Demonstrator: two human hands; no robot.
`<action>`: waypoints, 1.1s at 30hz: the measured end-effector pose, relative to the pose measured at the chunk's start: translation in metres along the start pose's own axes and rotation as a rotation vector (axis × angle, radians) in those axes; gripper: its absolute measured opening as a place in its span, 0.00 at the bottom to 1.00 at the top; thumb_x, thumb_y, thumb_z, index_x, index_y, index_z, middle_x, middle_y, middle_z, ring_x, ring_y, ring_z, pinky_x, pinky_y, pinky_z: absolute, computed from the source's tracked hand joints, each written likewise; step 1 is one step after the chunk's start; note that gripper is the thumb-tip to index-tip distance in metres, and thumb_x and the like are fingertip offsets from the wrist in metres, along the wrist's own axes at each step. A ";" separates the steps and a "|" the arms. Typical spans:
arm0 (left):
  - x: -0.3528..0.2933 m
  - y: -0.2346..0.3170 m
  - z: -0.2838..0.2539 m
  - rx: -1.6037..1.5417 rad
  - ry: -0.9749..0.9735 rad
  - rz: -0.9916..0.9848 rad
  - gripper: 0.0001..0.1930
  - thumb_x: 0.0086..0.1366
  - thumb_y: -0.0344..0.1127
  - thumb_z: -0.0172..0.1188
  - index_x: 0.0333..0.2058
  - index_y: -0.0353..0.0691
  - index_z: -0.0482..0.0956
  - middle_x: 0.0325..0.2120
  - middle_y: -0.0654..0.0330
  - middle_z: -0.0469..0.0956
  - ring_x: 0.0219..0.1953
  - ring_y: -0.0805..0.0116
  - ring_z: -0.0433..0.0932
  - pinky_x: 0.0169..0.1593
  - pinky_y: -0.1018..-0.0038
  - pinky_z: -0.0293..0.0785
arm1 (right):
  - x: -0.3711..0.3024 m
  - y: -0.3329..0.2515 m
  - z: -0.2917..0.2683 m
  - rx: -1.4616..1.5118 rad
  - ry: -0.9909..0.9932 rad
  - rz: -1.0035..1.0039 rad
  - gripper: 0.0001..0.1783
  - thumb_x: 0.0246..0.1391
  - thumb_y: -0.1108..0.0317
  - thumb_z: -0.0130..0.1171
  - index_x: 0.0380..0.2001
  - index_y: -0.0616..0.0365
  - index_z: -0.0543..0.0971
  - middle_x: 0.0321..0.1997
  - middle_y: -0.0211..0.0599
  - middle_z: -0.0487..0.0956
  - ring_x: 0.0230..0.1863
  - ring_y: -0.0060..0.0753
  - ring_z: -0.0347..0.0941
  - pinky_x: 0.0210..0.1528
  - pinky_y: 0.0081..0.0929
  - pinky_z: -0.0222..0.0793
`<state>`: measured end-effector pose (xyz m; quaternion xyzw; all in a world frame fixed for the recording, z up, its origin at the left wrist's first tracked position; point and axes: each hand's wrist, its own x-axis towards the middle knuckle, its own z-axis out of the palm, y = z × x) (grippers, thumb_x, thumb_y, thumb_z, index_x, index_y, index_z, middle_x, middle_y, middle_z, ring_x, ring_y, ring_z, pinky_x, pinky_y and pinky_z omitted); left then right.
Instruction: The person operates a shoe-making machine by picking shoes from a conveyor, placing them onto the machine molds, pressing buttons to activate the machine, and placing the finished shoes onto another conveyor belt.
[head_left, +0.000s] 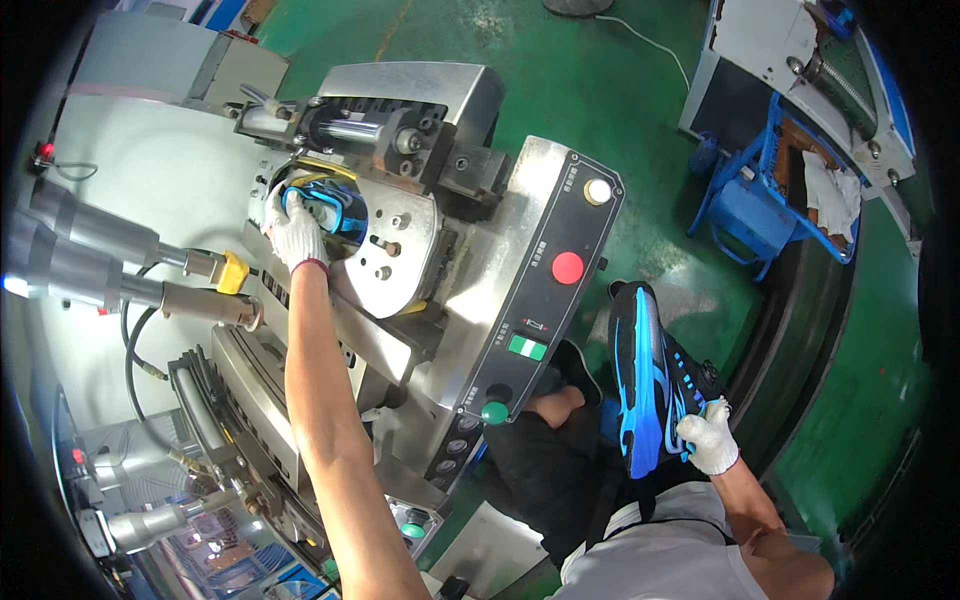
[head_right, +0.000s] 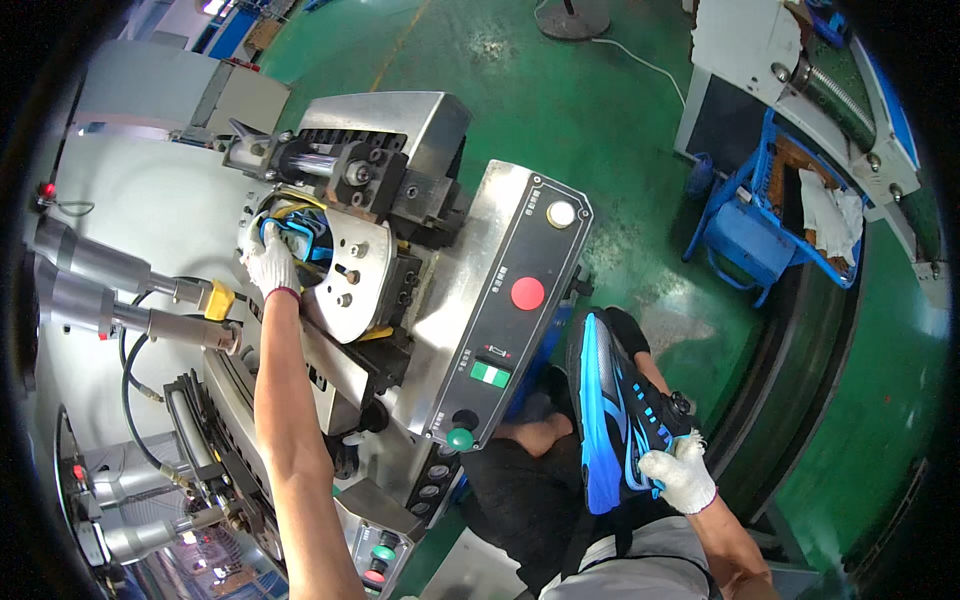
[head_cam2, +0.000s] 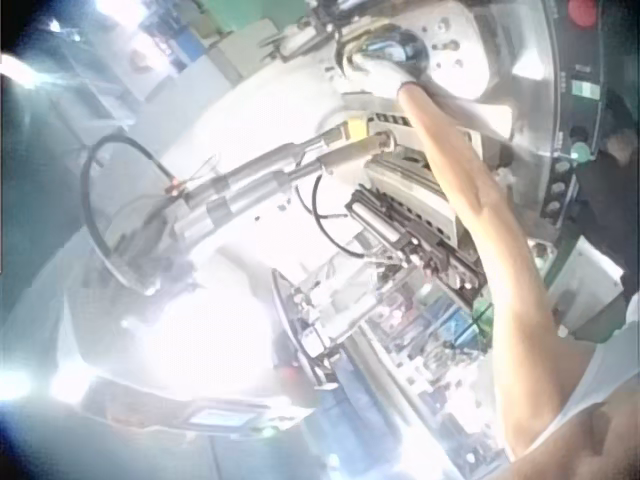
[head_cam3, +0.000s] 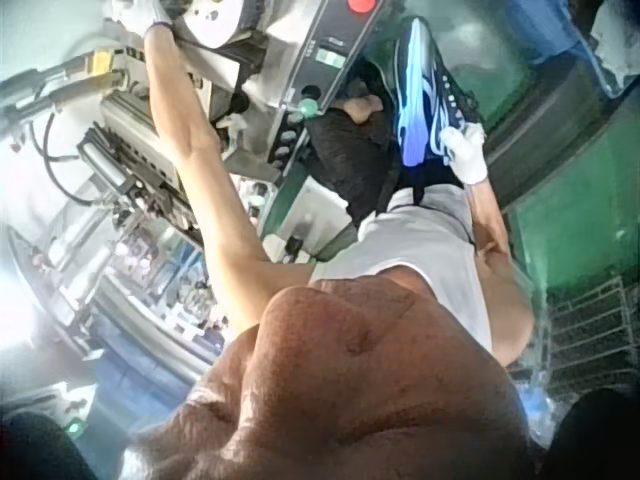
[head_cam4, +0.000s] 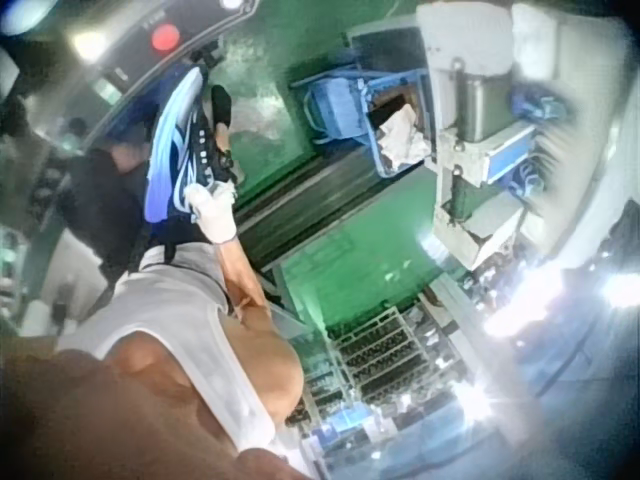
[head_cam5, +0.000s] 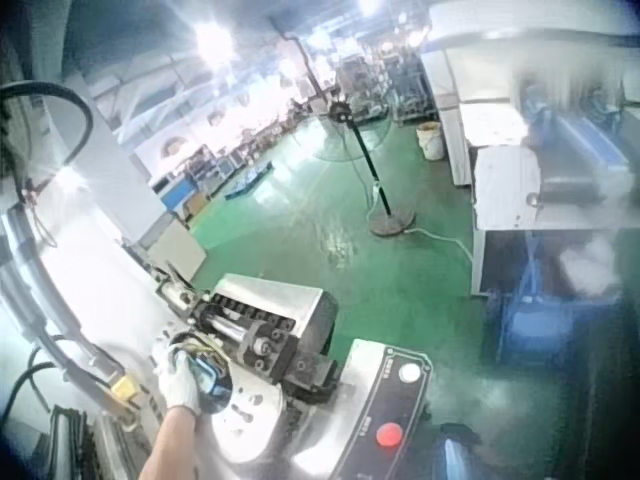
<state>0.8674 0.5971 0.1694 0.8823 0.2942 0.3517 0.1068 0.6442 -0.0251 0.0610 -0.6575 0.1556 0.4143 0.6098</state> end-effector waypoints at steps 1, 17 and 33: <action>0.003 0.003 -0.010 -0.266 -0.017 -0.199 0.13 0.76 0.34 0.60 0.56 0.43 0.84 0.48 0.55 0.85 0.46 0.67 0.82 0.51 0.71 0.78 | -0.001 -0.007 0.006 0.028 -0.001 -0.074 0.18 0.28 0.76 0.66 0.27 0.49 0.72 0.37 0.35 0.73 0.48 0.48 0.69 0.55 0.47 0.63; -0.335 0.064 -0.282 -1.029 -0.299 0.079 0.10 0.63 0.21 0.57 0.42 0.39 0.80 0.53 0.44 0.81 0.57 0.47 0.80 0.65 0.52 0.74 | 0.048 -0.244 0.138 -0.358 0.076 -0.893 0.27 0.58 0.51 0.71 0.49 0.64 0.84 0.41 0.37 0.86 0.40 0.25 0.79 0.48 0.31 0.77; -0.516 -0.025 -0.305 -0.883 -0.698 -0.148 0.22 0.56 0.25 0.66 0.50 0.49 0.87 0.54 0.52 0.79 0.63 0.46 0.76 0.75 0.43 0.63 | 0.246 -0.404 0.419 -1.511 0.195 -0.987 0.37 0.53 0.40 0.58 0.52 0.64 0.85 0.58 0.60 0.83 0.60 0.53 0.82 0.62 0.41 0.77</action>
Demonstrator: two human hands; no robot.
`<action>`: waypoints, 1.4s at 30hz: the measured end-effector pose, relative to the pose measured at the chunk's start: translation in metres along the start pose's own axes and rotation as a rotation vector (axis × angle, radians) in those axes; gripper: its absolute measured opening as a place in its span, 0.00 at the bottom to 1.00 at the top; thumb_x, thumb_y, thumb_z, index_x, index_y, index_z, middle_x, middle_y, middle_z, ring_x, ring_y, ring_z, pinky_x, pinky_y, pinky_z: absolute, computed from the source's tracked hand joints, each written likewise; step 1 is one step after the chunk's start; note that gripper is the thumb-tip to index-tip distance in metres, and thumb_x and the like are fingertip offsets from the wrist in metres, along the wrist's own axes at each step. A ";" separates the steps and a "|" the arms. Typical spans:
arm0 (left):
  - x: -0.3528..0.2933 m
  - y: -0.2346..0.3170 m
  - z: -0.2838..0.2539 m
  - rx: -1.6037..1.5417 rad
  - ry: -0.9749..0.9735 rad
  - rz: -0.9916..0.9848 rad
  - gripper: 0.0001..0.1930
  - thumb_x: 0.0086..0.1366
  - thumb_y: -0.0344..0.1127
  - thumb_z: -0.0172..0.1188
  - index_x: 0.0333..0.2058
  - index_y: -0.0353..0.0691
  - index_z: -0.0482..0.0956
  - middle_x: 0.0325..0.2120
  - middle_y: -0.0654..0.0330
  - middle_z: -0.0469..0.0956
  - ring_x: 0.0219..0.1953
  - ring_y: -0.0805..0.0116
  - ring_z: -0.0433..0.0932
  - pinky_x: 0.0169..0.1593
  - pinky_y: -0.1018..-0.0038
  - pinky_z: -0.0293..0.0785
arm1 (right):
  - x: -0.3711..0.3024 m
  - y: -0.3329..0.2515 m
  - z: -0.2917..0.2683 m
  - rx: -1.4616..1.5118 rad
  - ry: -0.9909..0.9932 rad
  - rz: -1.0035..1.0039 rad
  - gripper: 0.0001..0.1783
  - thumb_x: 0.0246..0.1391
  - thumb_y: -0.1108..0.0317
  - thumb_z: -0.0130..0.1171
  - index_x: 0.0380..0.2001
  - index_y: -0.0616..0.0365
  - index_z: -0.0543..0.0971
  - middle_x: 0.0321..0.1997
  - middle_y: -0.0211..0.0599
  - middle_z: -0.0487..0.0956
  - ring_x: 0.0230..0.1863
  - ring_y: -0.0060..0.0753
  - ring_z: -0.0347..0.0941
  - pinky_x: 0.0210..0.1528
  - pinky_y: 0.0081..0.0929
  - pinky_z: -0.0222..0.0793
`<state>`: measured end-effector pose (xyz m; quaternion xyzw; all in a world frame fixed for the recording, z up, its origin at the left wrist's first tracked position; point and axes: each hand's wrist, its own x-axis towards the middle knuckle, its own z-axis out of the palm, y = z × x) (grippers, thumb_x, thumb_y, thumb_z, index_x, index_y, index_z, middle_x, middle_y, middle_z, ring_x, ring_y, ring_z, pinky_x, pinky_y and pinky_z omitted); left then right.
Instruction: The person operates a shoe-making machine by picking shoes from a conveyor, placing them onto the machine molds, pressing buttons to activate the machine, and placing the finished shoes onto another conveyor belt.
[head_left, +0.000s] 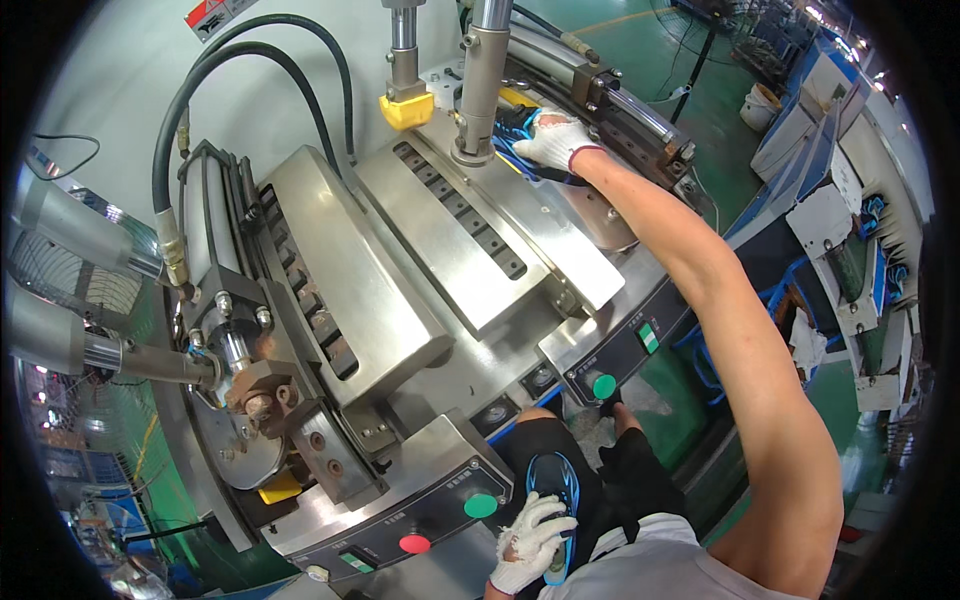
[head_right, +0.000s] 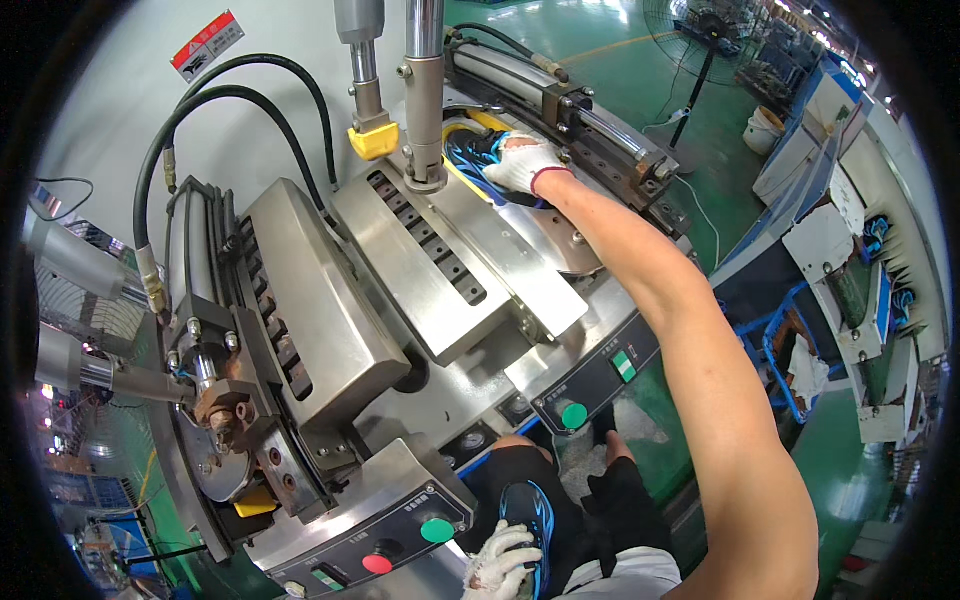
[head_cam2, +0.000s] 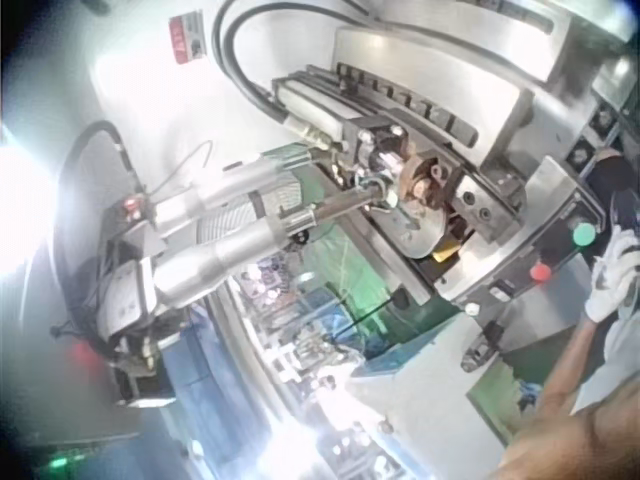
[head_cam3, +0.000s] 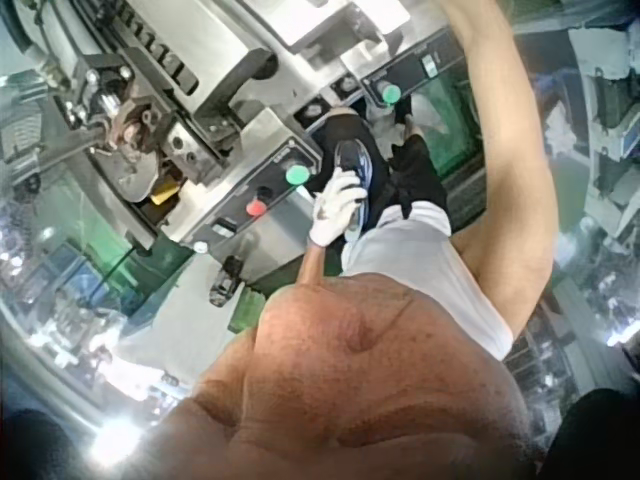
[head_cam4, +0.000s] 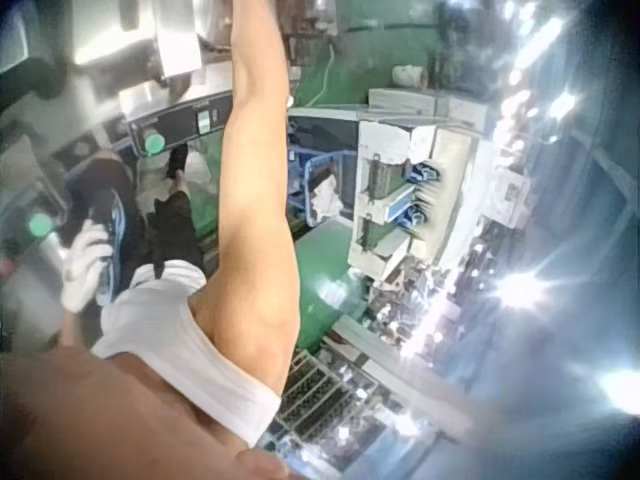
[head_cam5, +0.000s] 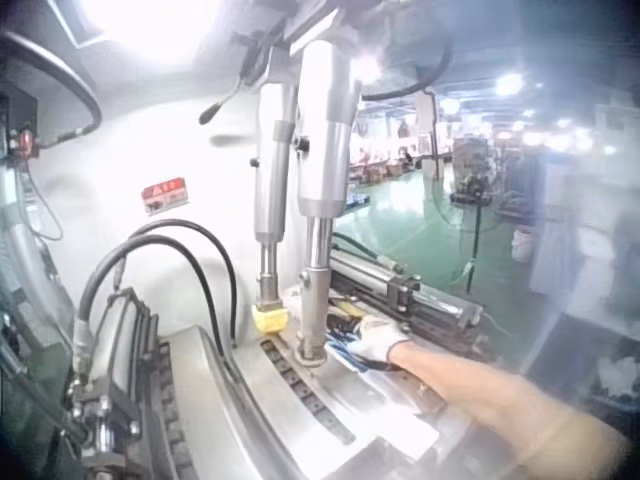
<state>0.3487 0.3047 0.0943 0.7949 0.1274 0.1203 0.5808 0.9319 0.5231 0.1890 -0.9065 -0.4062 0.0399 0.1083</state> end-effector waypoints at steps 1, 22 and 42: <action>0.000 0.001 -0.002 -0.002 -0.019 -0.010 0.22 0.56 0.25 0.66 0.50 0.49 0.87 0.54 0.52 0.80 0.63 0.46 0.76 0.75 0.43 0.62 | 0.001 0.001 0.000 -0.037 0.000 0.015 0.37 0.53 0.40 0.58 0.51 0.64 0.85 0.57 0.59 0.83 0.59 0.53 0.82 0.62 0.41 0.77; 0.025 0.018 0.058 0.071 0.092 0.065 0.13 0.63 0.23 0.60 0.46 0.36 0.84 0.49 0.49 0.82 0.56 0.53 0.80 0.64 0.61 0.73 | -0.455 0.020 0.096 0.631 0.012 -0.106 0.54 0.65 0.36 0.55 0.80 0.62 0.52 0.85 0.55 0.48 0.86 0.56 0.43 0.83 0.50 0.43; 0.149 0.273 0.332 -0.016 -0.628 1.158 0.33 0.53 0.28 0.76 0.60 0.44 0.79 0.64 0.38 0.71 0.67 0.29 0.70 0.69 0.37 0.66 | -0.689 0.343 -0.111 0.643 1.428 0.658 0.34 0.59 0.57 0.72 0.64 0.61 0.73 0.49 0.38 0.85 0.47 0.32 0.82 0.52 0.37 0.78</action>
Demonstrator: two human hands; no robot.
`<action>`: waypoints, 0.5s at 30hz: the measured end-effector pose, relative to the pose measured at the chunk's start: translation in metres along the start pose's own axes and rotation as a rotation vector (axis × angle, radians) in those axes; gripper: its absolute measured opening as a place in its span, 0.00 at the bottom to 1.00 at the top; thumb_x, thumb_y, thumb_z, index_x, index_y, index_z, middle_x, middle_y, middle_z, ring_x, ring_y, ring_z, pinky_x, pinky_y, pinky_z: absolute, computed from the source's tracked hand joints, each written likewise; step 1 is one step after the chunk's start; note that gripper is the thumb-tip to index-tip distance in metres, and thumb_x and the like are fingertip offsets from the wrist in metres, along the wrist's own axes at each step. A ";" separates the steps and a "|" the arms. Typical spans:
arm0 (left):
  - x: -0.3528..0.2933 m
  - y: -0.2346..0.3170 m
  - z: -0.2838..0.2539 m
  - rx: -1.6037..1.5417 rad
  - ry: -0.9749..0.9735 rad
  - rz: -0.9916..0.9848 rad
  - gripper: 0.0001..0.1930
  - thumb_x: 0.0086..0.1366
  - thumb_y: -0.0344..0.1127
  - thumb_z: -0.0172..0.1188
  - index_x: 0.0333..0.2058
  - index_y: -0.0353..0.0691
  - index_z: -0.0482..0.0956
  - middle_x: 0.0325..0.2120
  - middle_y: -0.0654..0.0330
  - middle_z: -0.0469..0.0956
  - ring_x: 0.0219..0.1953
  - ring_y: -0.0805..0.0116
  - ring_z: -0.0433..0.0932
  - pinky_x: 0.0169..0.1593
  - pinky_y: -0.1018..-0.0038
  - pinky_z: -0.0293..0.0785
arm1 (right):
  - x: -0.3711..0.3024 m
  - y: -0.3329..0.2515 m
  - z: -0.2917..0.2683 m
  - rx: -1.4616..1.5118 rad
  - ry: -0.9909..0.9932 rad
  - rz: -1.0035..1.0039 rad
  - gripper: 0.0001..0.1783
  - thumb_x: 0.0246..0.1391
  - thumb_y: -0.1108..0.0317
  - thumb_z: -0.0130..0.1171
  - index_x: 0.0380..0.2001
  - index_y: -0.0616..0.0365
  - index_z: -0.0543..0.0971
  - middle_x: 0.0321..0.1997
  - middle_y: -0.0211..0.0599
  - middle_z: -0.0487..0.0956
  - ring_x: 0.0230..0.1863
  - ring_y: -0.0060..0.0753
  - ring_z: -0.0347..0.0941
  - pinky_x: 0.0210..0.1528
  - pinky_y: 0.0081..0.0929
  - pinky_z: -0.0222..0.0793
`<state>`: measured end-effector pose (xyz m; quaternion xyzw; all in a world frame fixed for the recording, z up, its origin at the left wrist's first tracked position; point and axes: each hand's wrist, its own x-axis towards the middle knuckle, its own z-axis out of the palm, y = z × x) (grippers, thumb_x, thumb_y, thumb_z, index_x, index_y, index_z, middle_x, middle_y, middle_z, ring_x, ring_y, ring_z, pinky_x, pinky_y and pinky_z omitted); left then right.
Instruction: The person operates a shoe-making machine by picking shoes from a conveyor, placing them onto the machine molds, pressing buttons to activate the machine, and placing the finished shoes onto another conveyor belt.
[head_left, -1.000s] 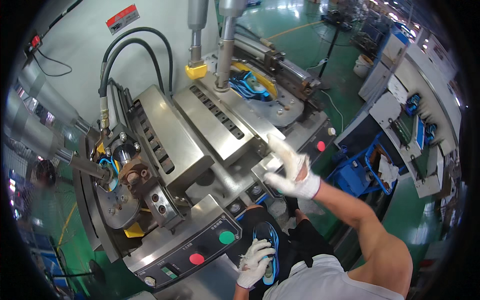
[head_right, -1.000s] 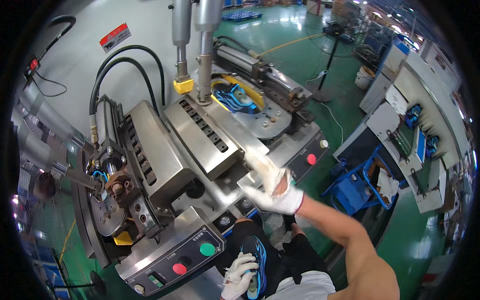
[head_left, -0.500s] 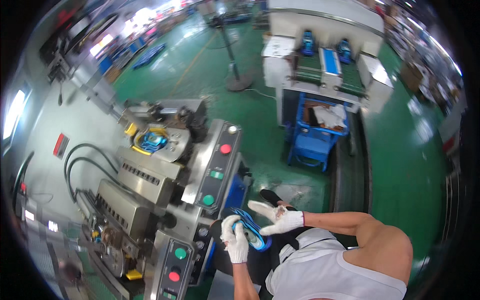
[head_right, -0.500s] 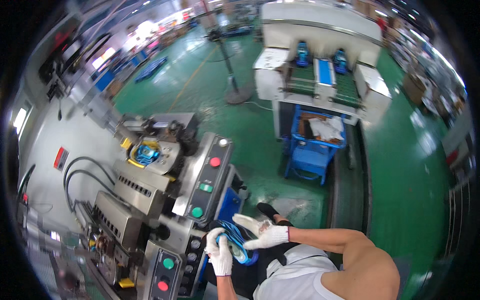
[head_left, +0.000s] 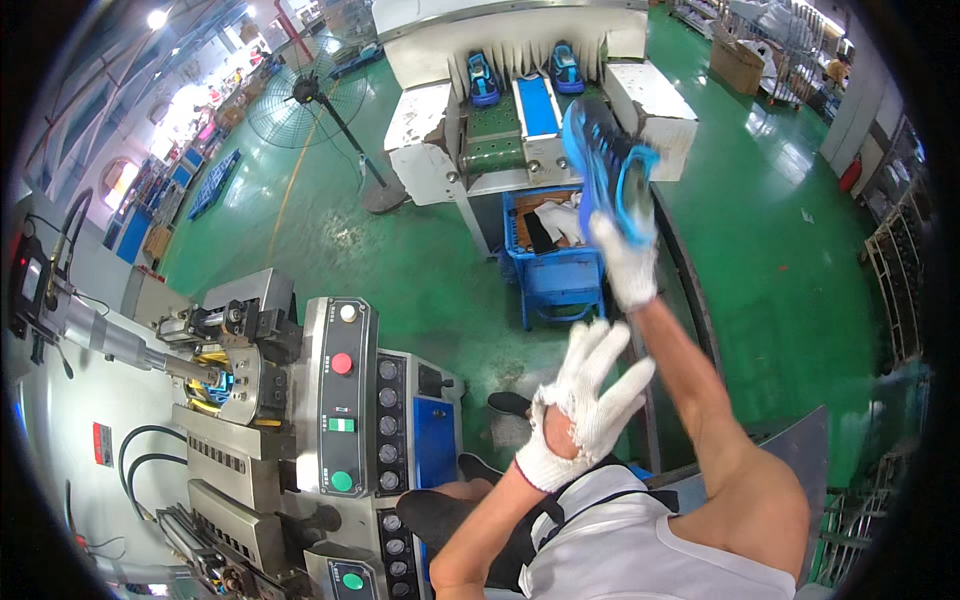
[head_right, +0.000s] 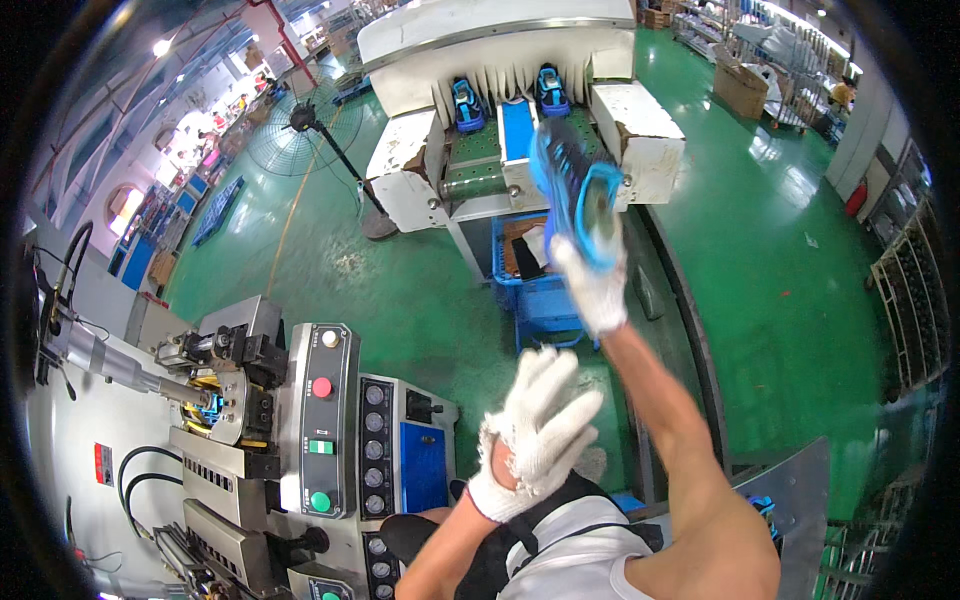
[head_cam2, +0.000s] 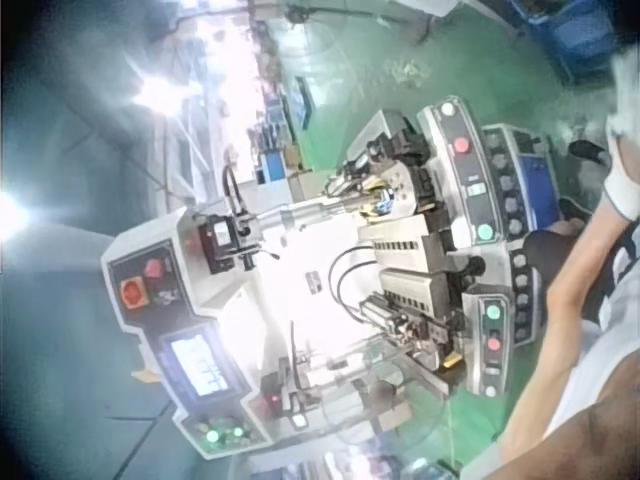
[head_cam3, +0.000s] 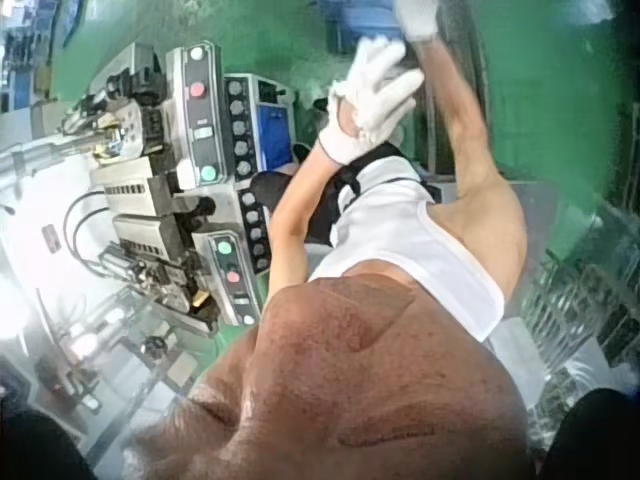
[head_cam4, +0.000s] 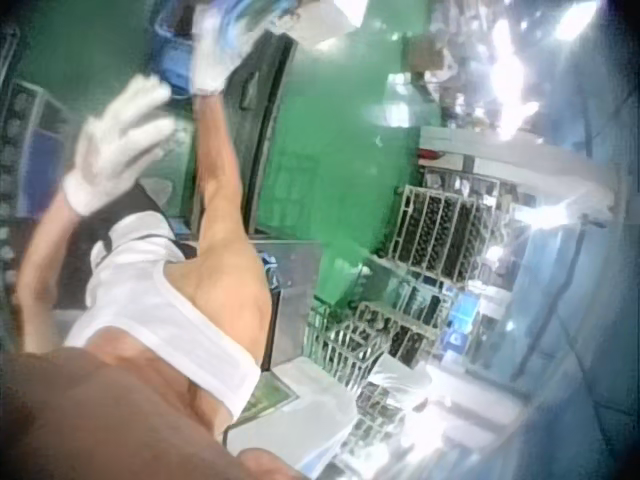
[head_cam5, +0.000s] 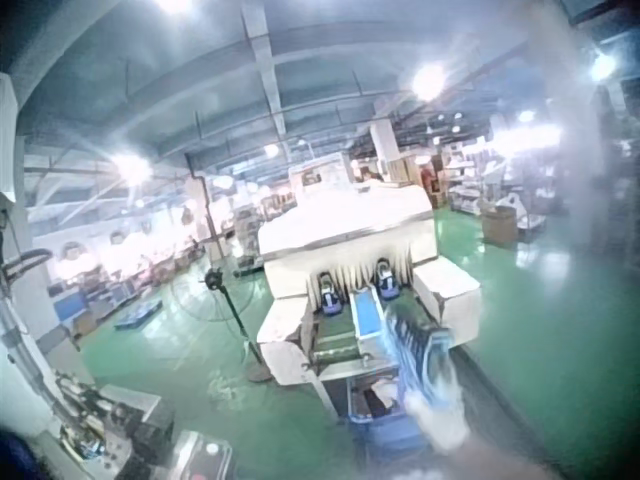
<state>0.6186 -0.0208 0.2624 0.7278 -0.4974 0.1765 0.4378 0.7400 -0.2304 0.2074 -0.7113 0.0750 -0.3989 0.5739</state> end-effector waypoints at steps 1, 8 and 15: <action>-0.024 -0.009 0.008 -0.007 -0.011 -0.085 0.32 0.55 0.28 0.75 0.60 0.44 0.79 0.64 0.39 0.72 0.67 0.31 0.70 0.69 0.39 0.67 | 0.040 0.020 0.010 -0.011 -0.026 0.038 0.24 0.60 0.56 0.72 0.53 0.61 0.84 0.51 0.41 0.85 0.50 0.34 0.81 0.57 0.38 0.75; -0.207 -0.013 0.021 0.129 -0.027 -0.846 0.24 0.64 0.31 0.71 0.59 0.40 0.79 0.62 0.45 0.75 0.63 0.41 0.75 0.66 0.55 0.74 | 0.267 0.197 0.019 -0.736 -0.327 0.133 0.56 0.49 0.23 0.66 0.64 0.65 0.79 0.63 0.54 0.82 0.62 0.47 0.79 0.64 0.43 0.71; -0.321 0.061 -0.026 0.383 0.338 -1.257 0.14 0.68 0.35 0.66 0.49 0.37 0.85 0.46 0.46 0.85 0.52 0.46 0.83 0.58 0.58 0.79 | 0.311 0.268 0.015 -0.760 -0.378 -0.087 0.49 0.60 0.31 0.62 0.61 0.72 0.79 0.57 0.56 0.85 0.58 0.50 0.81 0.62 0.43 0.72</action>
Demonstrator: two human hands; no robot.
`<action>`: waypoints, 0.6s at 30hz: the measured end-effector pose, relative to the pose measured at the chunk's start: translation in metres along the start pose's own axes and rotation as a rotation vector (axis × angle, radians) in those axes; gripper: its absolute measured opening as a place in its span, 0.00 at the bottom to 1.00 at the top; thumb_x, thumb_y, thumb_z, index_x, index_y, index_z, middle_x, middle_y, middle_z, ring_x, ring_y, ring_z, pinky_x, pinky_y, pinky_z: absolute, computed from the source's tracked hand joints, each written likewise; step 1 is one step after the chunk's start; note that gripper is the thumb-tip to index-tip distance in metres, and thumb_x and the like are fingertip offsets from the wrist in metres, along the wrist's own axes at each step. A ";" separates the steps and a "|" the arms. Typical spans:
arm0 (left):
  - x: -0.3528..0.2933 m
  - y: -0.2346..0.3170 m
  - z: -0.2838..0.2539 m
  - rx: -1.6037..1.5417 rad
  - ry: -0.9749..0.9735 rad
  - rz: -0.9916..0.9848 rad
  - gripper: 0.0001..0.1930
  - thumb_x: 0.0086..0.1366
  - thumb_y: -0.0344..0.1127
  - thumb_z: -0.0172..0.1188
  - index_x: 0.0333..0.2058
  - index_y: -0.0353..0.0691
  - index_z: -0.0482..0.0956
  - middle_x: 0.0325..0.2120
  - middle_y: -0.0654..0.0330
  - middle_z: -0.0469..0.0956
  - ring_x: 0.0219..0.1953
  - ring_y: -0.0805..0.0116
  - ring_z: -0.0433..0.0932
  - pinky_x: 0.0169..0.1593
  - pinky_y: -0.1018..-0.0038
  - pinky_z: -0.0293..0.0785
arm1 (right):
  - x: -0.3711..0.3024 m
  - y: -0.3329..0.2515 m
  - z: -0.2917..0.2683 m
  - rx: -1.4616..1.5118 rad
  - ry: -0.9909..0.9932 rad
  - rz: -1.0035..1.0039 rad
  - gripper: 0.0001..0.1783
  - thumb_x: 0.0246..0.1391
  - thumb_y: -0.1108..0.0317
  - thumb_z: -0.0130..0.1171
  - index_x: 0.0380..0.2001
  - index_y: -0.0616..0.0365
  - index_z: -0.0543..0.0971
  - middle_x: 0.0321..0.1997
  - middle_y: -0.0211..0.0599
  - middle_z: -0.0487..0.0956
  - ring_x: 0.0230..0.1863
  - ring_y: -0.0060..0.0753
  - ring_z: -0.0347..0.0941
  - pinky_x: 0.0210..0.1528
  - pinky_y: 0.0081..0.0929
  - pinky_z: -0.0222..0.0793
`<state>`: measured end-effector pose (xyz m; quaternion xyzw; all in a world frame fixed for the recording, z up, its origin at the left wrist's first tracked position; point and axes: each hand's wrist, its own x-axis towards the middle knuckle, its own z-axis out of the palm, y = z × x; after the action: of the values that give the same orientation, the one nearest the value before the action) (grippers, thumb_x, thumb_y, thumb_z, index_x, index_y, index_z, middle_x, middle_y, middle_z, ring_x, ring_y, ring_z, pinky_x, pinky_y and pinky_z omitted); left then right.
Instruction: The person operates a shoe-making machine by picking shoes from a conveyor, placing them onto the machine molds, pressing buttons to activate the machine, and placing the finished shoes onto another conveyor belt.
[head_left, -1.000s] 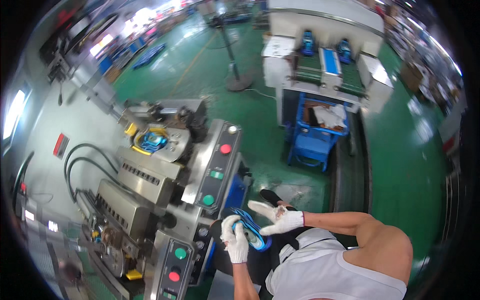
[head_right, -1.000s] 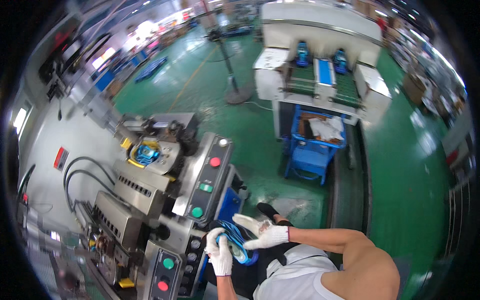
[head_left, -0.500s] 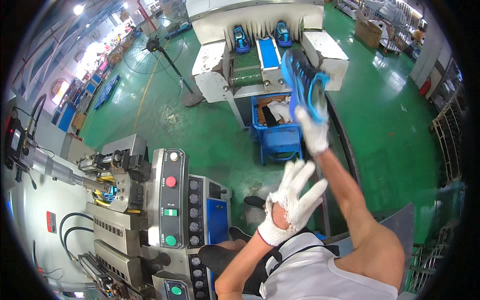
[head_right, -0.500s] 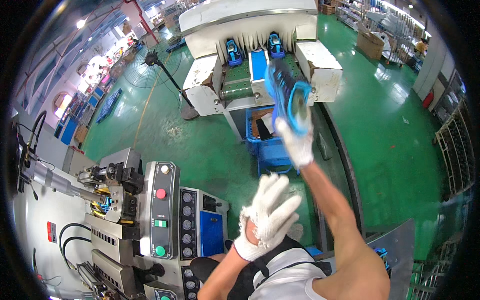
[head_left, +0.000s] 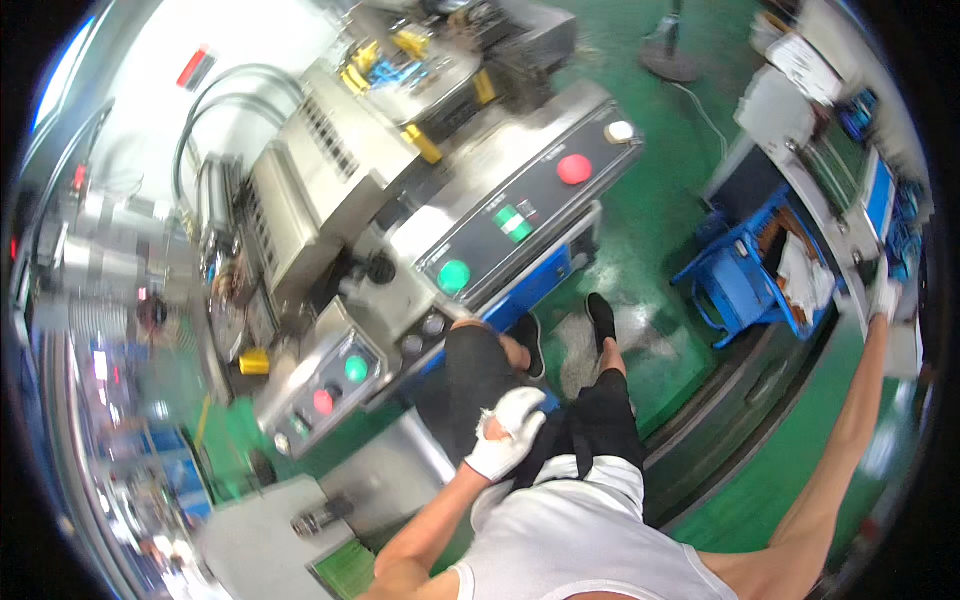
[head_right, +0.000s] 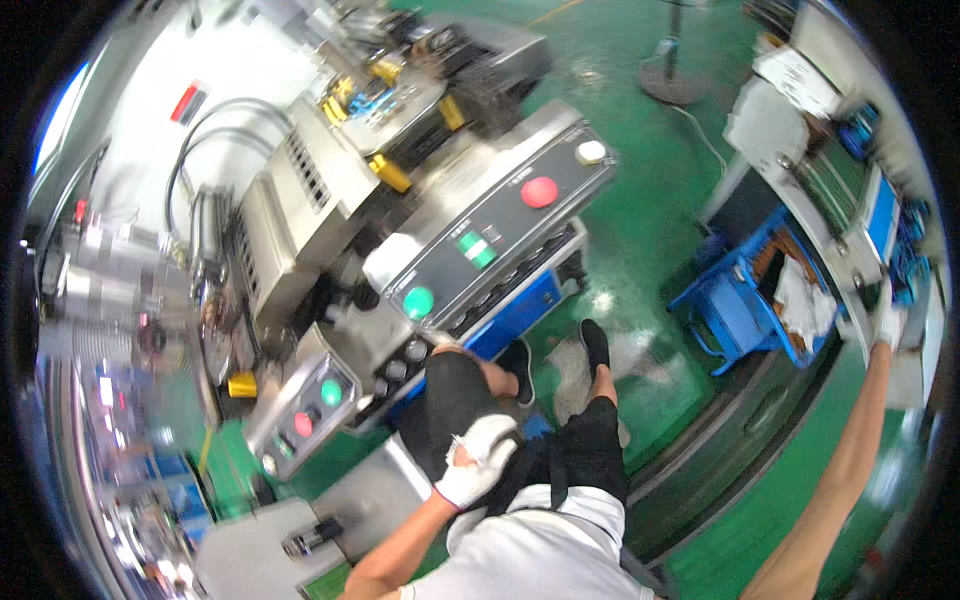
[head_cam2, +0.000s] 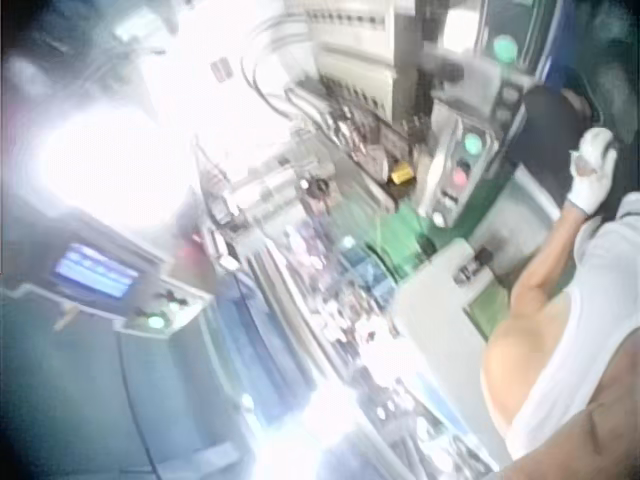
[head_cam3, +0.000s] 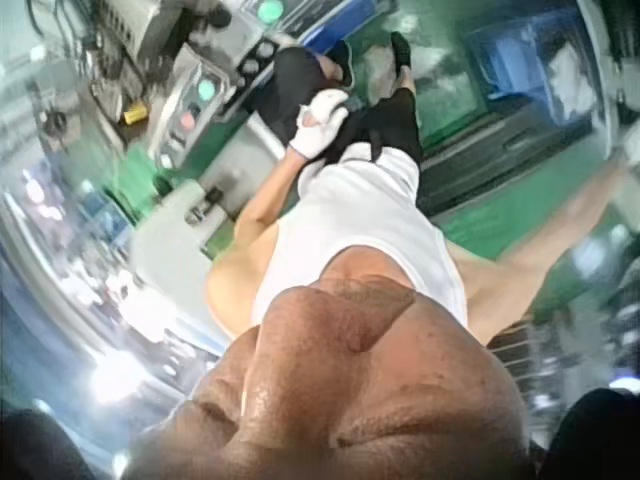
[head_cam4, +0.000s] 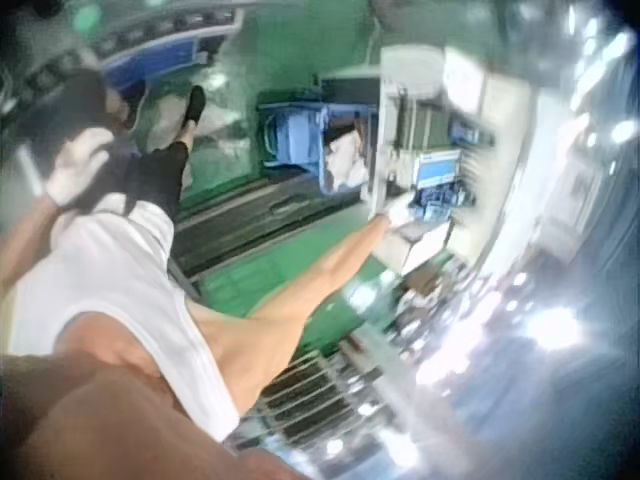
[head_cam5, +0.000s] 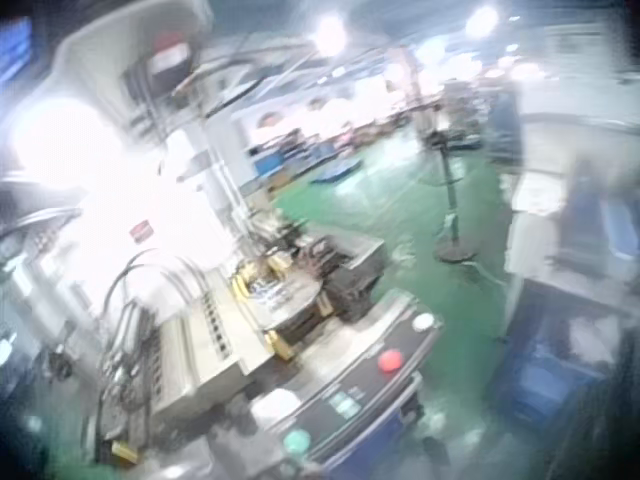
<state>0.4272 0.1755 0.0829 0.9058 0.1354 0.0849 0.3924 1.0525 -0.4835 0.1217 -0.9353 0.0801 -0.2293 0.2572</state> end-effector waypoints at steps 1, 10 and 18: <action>-0.005 -0.009 0.005 0.026 0.057 -0.049 0.11 0.68 0.35 0.66 0.46 0.37 0.85 0.44 0.47 0.85 0.49 0.46 0.84 0.55 0.58 0.80 | -0.008 0.005 -0.022 0.056 0.128 -0.122 0.44 0.63 0.35 0.63 0.58 0.73 0.81 0.56 0.55 0.86 0.55 0.49 0.82 0.61 0.44 0.74; -0.194 -0.064 -0.036 -0.036 0.643 -0.761 0.07 0.69 0.34 0.67 0.37 0.36 0.84 0.33 0.49 0.83 0.37 0.53 0.85 0.42 0.62 0.79 | -0.479 -0.229 0.146 0.212 -1.058 -0.176 0.41 0.67 0.58 0.67 0.74 0.68 0.63 0.73 0.56 0.72 0.66 0.48 0.76 0.69 0.38 0.70; -0.442 -0.093 -0.001 0.269 0.939 -1.477 0.21 0.67 0.45 0.69 0.52 0.37 0.81 0.46 0.49 0.83 0.45 0.53 0.84 0.55 0.58 0.77 | -0.553 -0.319 0.188 -0.150 -1.241 -0.999 0.42 0.64 0.51 0.66 0.73 0.64 0.66 0.73 0.59 0.72 0.72 0.58 0.70 0.73 0.43 0.65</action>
<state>-0.0096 0.0991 -0.0062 0.4972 0.8416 0.1565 0.1412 0.6634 0.0211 -0.0705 -0.8324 -0.4907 0.2508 0.0584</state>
